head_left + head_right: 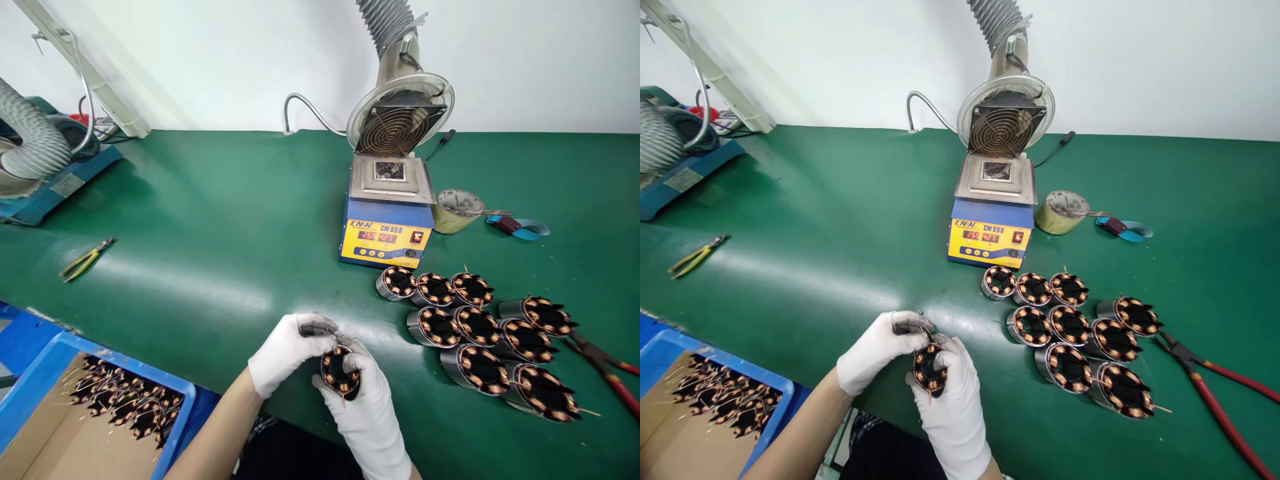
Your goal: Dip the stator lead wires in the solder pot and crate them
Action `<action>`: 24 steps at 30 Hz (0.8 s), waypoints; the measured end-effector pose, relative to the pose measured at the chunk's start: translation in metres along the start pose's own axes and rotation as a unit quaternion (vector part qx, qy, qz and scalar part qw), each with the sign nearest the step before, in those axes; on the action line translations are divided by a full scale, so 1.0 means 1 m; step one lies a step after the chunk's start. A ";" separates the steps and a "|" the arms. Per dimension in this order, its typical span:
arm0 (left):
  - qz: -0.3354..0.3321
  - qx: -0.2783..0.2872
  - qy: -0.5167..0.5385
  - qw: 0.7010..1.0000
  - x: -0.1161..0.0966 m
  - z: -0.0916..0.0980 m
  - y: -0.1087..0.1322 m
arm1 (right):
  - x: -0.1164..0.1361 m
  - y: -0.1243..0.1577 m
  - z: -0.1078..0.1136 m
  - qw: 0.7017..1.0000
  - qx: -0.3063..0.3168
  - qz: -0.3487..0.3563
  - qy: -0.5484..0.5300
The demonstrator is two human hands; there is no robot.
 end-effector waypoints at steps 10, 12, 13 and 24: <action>-0.006 -0.171 0.051 0.984 0.008 -0.013 0.009 | 0.002 -0.003 0.000 1.000 0.008 0.012 0.001; -0.018 -0.180 0.033 0.983 0.007 -0.011 0.009 | 0.002 -0.003 0.001 1.000 0.007 0.015 0.007; -0.027 -0.189 0.033 0.981 0.007 -0.008 0.009 | 0.002 -0.003 0.001 1.000 0.006 0.018 0.012; -0.012 -0.079 0.016 0.997 -0.006 -0.017 -0.001 | 0.004 -0.005 0.000 0.996 -0.002 0.067 0.061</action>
Point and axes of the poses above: each hand's wrist, its own y-axis away from the middle knuckle, its own z-axis out of the back of the hand, x = y × z, the point moved 2 cm from there along -y, towards the middle knuckle, and after that the axes turned 12 degrees about -x, right-handed, at the moved point
